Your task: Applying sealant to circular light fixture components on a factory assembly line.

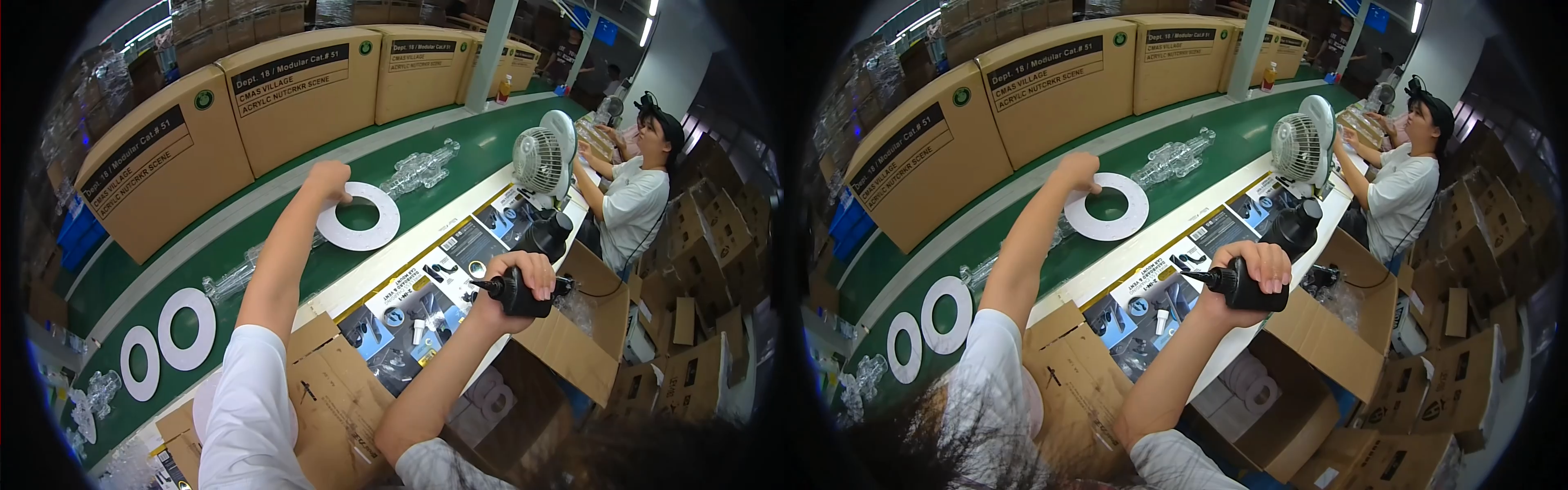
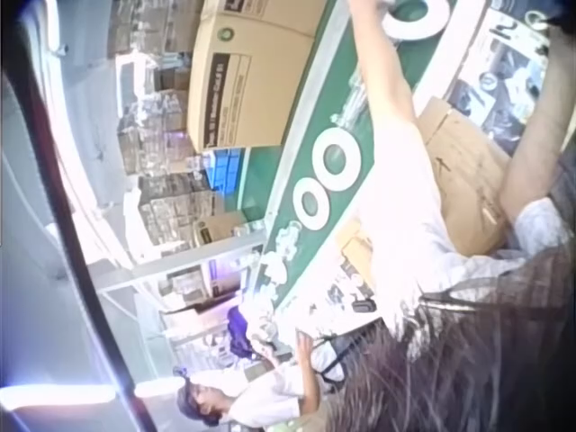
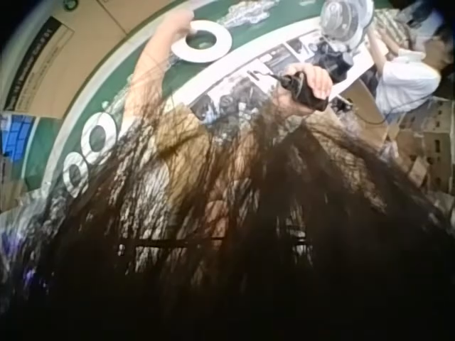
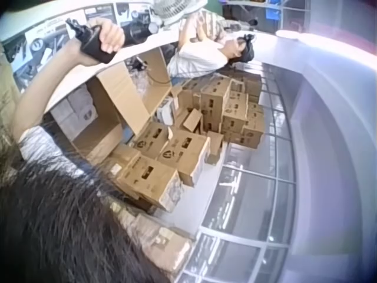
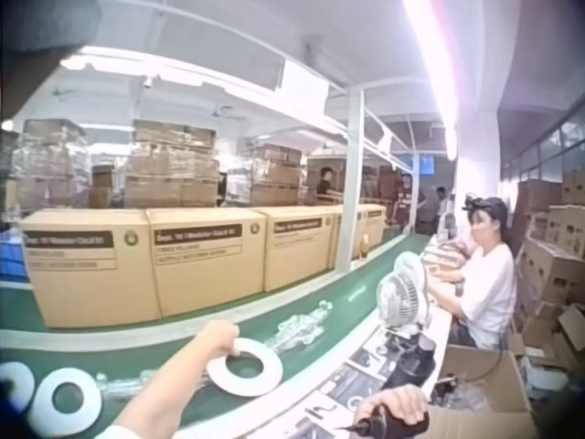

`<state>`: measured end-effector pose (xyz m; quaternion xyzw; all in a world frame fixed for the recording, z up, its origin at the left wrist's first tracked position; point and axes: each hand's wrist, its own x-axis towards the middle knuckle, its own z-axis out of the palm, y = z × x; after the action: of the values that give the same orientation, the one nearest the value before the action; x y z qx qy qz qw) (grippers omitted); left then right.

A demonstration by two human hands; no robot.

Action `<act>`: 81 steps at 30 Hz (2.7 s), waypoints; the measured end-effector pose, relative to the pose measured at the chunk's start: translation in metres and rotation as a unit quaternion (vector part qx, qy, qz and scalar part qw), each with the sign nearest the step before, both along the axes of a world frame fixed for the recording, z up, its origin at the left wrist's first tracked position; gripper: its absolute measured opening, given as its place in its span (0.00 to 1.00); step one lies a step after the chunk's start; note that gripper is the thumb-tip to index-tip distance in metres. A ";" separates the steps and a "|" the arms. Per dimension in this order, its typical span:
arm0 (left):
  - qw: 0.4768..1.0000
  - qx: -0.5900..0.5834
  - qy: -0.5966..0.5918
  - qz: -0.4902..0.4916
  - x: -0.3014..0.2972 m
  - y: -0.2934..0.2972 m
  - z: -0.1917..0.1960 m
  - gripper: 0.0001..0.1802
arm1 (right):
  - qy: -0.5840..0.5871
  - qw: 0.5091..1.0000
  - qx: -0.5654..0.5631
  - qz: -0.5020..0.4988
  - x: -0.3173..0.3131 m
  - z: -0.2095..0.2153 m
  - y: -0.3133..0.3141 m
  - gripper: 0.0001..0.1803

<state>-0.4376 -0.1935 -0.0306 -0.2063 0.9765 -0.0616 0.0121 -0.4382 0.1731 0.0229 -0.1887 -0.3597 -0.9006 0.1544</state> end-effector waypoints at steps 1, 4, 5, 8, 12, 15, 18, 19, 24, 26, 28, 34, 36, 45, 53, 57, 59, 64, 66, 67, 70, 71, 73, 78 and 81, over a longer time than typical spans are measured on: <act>1.000 -0.001 0.012 -0.010 -0.001 0.000 -0.001 0.24 | -0.001 1.000 -0.001 0.001 0.000 0.000 0.000 0.08; 1.000 0.006 0.006 0.004 -0.007 0.004 0.001 0.24 | 0.000 1.000 -0.006 0.004 0.000 0.001 -0.001 0.08; 1.000 0.006 0.006 0.004 -0.010 0.006 0.002 0.24 | 0.000 1.000 -0.004 0.005 0.000 0.001 -0.001 0.08; 1.000 0.001 -0.024 0.019 -0.018 0.011 0.004 0.24 | 0.000 1.000 -0.004 0.005 0.000 0.002 -0.002 0.07; 1.000 0.001 -0.003 -0.010 -0.022 -0.002 -0.009 0.24 | 0.009 1.000 -0.005 0.011 0.001 0.002 -0.005 0.07; 1.000 0.012 -0.004 0.000 -0.027 -0.002 -0.016 0.25 | 0.011 1.000 -0.008 0.013 0.001 0.002 -0.005 0.07; 0.999 0.030 0.011 0.021 -0.030 -0.008 -0.030 0.25 | 0.011 1.000 -0.002 0.016 0.003 0.001 -0.006 0.08; 0.998 0.039 0.028 0.032 -0.030 -0.015 -0.035 0.25 | 0.012 1.000 -0.003 0.018 0.005 0.002 -0.006 0.08; 0.995 0.055 0.063 0.055 -0.016 -0.016 -0.044 0.26 | 0.018 1.000 0.002 0.025 0.006 0.002 -0.004 0.08; 0.994 0.034 0.077 0.065 0.005 -0.011 -0.028 0.26 | 0.025 0.999 0.004 0.037 0.007 0.003 -0.008 0.08; 0.998 0.052 -0.021 0.009 0.046 -0.027 -0.006 0.25 | 0.046 0.996 0.005 0.074 0.014 0.007 -0.023 0.09; 0.989 0.147 -0.004 -0.007 0.200 0.049 0.109 0.24 | 0.089 0.977 0.073 0.182 0.053 0.036 -0.066 0.09; 0.989 0.137 0.025 0.040 0.279 0.081 0.117 0.24 | 0.115 0.954 0.092 0.260 0.082 0.042 -0.088 0.09; 0.922 0.195 -0.038 0.332 0.451 0.212 0.062 0.30 | 0.347 0.774 0.244 0.470 0.221 -0.010 -0.160 0.18; 0.930 0.204 -0.076 0.297 0.448 0.202 0.033 0.24 | 0.416 0.747 0.320 0.408 0.258 -0.053 -0.166 0.23; 0.938 0.206 -0.048 0.276 0.449 0.197 0.027 0.22 | 0.469 0.743 0.321 0.353 0.260 -0.050 -0.164 0.23; 0.933 0.215 -0.041 0.287 0.454 0.196 0.027 0.22 | 0.475 0.733 0.325 0.363 0.263 -0.051 -0.164 0.23; 0.938 0.224 0.012 0.264 0.454 0.193 0.019 0.16 | 0.496 0.732 0.331 0.331 0.263 -0.059 -0.165 0.21; 0.941 0.216 0.047 0.257 0.455 0.193 0.015 0.10 | 0.510 0.720 0.338 0.327 0.263 -0.058 -0.163 0.22; 0.942 0.214 0.040 0.256 0.455 0.193 0.015 0.10 | 0.523 0.711 0.345 0.320 0.262 -0.058 -0.163 0.22; 0.943 0.213 0.034 0.254 0.454 0.193 0.015 0.10 | 0.520 0.714 0.336 0.326 0.261 -0.057 -0.164 0.22; 0.944 0.211 0.034 0.252 0.453 0.193 0.015 0.10 | 0.522 0.712 0.337 0.328 0.261 -0.057 -0.164 0.22; 0.939 0.227 0.002 0.258 0.451 0.192 0.022 0.14 | 0.524 0.713 0.334 0.324 0.260 -0.057 -0.165 0.22; 0.932 0.242 -0.035 0.268 0.449 0.193 0.026 0.18 | 0.526 0.714 0.329 0.326 0.261 -0.057 -0.165 0.22; 0.931 0.245 -0.042 0.266 0.449 0.192 0.027 0.18 | 0.527 0.711 0.329 0.330 0.262 -0.058 -0.165 0.22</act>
<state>0.0114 -0.0011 -0.0033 -0.4463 0.8692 0.1761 0.1192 -0.1764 0.0083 -0.0346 -0.4394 0.0599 -0.6079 0.6586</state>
